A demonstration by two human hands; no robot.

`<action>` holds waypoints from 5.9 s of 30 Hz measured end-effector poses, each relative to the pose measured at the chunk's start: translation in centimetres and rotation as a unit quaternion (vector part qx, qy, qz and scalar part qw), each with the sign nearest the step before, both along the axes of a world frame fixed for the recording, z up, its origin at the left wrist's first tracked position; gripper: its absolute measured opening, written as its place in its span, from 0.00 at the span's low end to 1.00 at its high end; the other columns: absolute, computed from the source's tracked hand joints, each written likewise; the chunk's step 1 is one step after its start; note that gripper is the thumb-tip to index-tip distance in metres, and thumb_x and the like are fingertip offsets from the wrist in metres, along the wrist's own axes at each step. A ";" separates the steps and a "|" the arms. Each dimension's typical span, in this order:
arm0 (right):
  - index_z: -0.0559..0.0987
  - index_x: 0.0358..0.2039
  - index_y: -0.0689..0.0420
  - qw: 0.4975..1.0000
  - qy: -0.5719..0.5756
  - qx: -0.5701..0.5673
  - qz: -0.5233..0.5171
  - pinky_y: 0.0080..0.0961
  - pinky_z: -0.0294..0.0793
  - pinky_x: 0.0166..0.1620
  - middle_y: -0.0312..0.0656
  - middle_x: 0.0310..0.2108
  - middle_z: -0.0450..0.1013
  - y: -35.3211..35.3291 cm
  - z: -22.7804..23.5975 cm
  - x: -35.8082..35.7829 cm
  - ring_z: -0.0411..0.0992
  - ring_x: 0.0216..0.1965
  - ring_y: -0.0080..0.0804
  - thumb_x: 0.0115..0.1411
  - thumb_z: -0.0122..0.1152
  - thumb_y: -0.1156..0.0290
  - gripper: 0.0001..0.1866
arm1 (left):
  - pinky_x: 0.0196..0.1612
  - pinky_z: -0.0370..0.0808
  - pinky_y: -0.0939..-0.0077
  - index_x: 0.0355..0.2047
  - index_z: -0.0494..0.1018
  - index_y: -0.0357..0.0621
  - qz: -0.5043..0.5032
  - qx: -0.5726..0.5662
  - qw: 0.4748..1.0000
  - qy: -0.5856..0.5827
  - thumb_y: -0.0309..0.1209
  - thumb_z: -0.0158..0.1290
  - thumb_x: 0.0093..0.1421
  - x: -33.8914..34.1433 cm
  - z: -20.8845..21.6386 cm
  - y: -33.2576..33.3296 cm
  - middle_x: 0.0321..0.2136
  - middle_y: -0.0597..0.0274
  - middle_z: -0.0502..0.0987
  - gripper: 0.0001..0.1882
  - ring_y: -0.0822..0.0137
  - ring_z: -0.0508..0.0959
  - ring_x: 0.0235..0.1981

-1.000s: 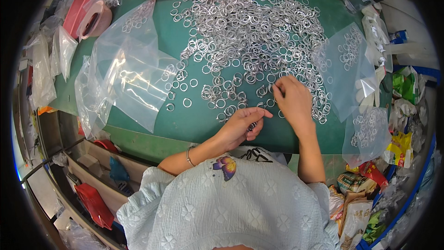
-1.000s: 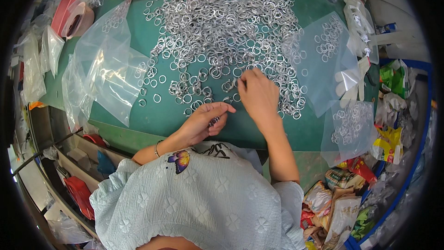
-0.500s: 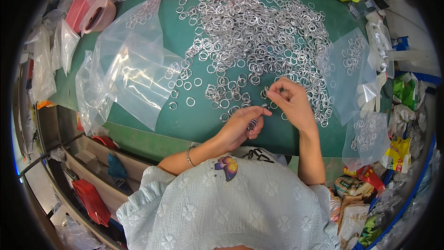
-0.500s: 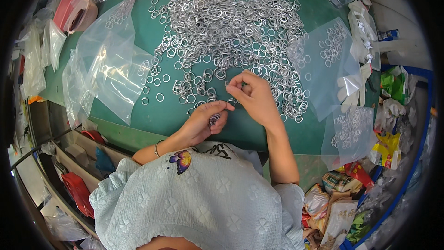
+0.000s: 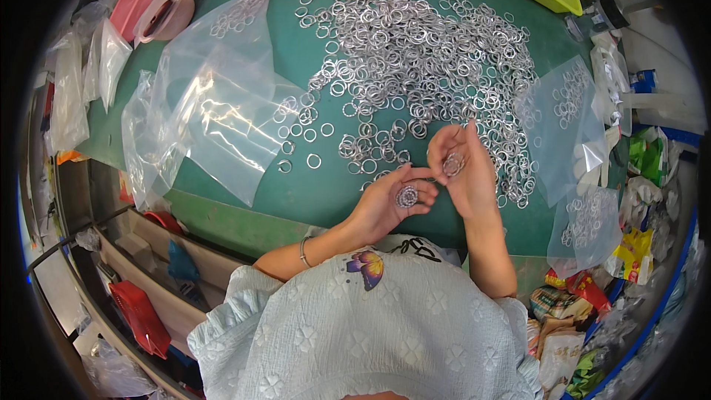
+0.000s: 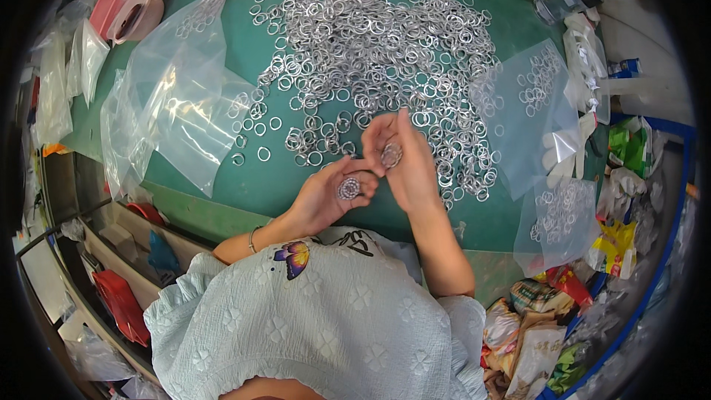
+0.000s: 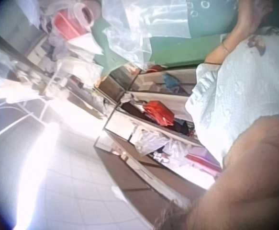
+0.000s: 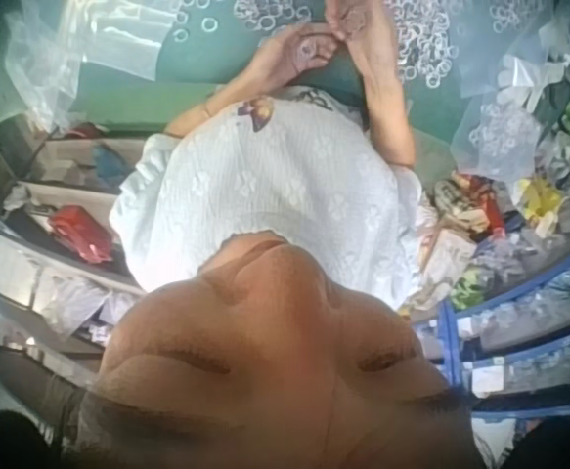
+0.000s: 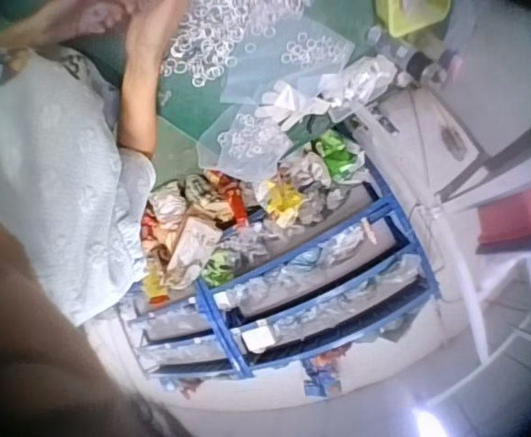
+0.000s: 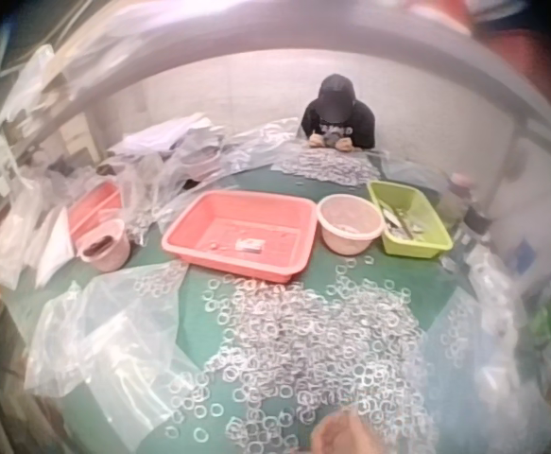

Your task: The person sorts a large pile of small metal rings on a green workbench, picking them up by hand and placing them into clear plastic bags. The person repeatedly gathers rings from the table and transfers them into the packaging.

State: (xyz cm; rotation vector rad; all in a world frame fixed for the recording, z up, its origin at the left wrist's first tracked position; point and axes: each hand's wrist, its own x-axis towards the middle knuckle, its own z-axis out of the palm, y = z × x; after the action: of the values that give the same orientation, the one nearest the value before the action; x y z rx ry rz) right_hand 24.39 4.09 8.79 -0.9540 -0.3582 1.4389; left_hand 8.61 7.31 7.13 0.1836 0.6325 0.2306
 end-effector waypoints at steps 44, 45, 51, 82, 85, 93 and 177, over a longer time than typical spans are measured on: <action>0.78 0.29 0.59 0.781 -0.578 0.153 0.178 0.35 0.63 0.54 0.40 0.48 0.71 2.2 1.5 -1.6 0.66 0.50 0.42 0.48 0.64 0.77 0.06 | 0.47 0.73 0.69 0.52 0.68 0.36 0.126 -0.030 0.991 -0.027 0.40 0.39 0.69 -3.7 0.9 0.4 0.42 0.53 0.76 0.21 0.63 0.76 0.44; 0.79 0.29 0.58 0.803 -0.530 0.149 0.229 0.35 0.63 0.54 0.40 0.49 0.71 2.2 1.8 -1.7 0.66 0.50 0.41 0.48 0.64 0.77 0.06 | 0.44 0.73 0.71 0.47 0.70 0.36 0.144 -0.030 0.989 0.010 0.40 0.40 0.69 -3.9 0.8 0.3 0.38 0.54 0.76 0.19 0.64 0.76 0.40; 0.76 0.46 0.54 0.689 -0.680 0.180 0.176 0.38 0.60 0.57 0.38 0.50 0.71 4.1 0.2 -3.9 0.63 0.55 0.41 0.48 0.67 0.71 0.22 | 0.19 0.60 0.81 0.17 0.65 0.45 0.076 -0.029 0.996 -0.029 0.38 0.45 0.67 -5.8 -0.6 0.5 0.15 0.64 0.66 0.21 0.73 0.64 0.17; 0.77 0.42 0.59 0.685 -0.727 0.025 0.034 0.30 0.66 0.46 0.43 0.43 0.71 -0.6 -0.1 -0.6 0.69 0.42 0.36 0.50 0.65 0.75 0.16 | 0.17 0.52 0.83 0.12 0.61 0.45 0.038 0.024 0.999 0.009 0.38 0.44 0.67 -7.6 -0.2 -0.1 0.13 0.66 0.62 0.25 0.77 0.56 0.14; 0.77 0.35 0.59 0.574 -0.817 0.019 0.054 0.34 0.61 0.48 0.42 0.37 0.70 -0.7 -0.2 -2.4 0.66 0.42 0.41 0.47 0.67 0.73 0.13 | 0.16 0.52 0.85 0.20 0.71 0.41 0.007 0.015 0.999 0.027 0.38 0.44 0.67 -7.4 0.3 0.0 0.14 0.66 0.64 0.20 0.79 0.57 0.13; 0.76 0.33 0.59 0.537 -0.842 -0.029 0.029 0.37 0.60 0.48 0.40 0.38 0.69 -1.9 0.3 -1.5 0.65 0.43 0.40 0.50 0.63 0.76 0.09 | 0.18 0.58 0.87 0.44 0.73 0.38 -0.017 0.053 0.998 0.022 0.31 0.46 0.66 -7.3 0.2 -0.6 0.24 0.67 0.70 0.12 0.81 0.61 0.16; 0.71 0.49 0.62 0.608 -0.748 0.224 0.141 0.39 0.62 0.53 0.47 0.51 0.66 4.3 -1.8 -14.4 0.63 0.55 0.46 0.53 0.61 0.73 0.22 | 0.39 0.72 0.79 0.46 0.71 0.33 0.361 0.071 0.929 0.037 0.27 0.48 0.61 -16.0 -1.1 -2.1 0.35 0.63 0.74 0.14 0.73 0.73 0.36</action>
State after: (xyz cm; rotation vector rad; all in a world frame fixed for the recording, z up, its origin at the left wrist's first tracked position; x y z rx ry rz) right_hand 10.03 8.36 7.03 -1.5085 -2.0735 0.3374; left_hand -7.41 5.26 6.05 0.0913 0.7403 0.9883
